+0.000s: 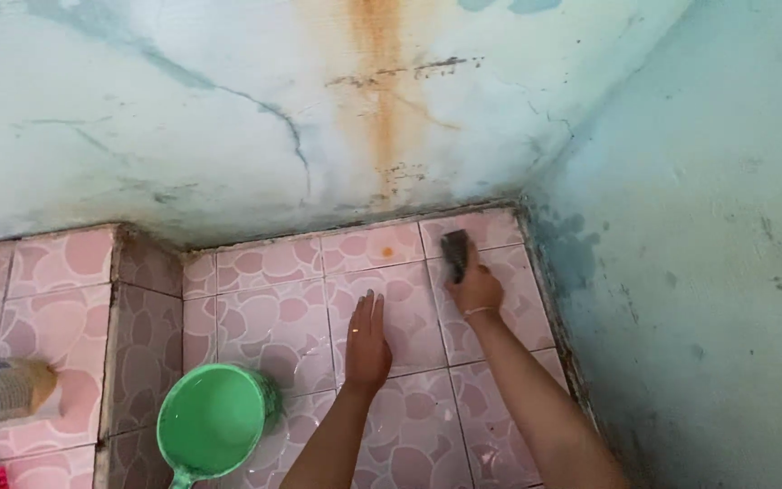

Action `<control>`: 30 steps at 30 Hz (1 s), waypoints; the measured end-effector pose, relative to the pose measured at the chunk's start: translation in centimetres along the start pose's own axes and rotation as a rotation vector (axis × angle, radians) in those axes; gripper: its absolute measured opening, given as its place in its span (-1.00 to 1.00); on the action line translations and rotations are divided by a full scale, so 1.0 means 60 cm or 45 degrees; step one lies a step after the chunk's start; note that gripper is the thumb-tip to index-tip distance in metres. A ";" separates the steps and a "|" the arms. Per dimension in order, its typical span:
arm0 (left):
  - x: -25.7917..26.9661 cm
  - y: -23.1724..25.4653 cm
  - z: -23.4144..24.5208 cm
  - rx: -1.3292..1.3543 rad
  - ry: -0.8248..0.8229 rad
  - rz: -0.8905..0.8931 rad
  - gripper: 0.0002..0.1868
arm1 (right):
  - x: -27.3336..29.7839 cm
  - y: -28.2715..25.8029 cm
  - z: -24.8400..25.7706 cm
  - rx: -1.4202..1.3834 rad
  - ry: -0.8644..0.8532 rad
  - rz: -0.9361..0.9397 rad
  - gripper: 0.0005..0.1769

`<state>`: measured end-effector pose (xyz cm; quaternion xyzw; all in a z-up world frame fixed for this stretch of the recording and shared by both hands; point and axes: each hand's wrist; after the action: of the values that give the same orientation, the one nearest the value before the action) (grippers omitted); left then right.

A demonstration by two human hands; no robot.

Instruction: The person is scrubbing the bathroom floor tiles using a brush and water.

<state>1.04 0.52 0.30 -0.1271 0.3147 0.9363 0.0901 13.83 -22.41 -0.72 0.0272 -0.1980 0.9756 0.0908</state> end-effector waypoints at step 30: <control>-0.012 0.027 -0.030 0.014 -0.084 0.027 -0.24 | 0.138 -0.008 -0.001 0.027 -0.135 0.110 0.20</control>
<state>1.68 -1.94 0.05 -0.0922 0.3182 0.9391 0.0914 5.82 -20.60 0.16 0.0712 -0.1931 0.9779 0.0378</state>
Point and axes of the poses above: each hand's wrist, its own x-axis away from the middle knuckle, its own z-axis out of the back of the hand, y = z × x, and after that the axes turned 3 degrees about x, right-handed
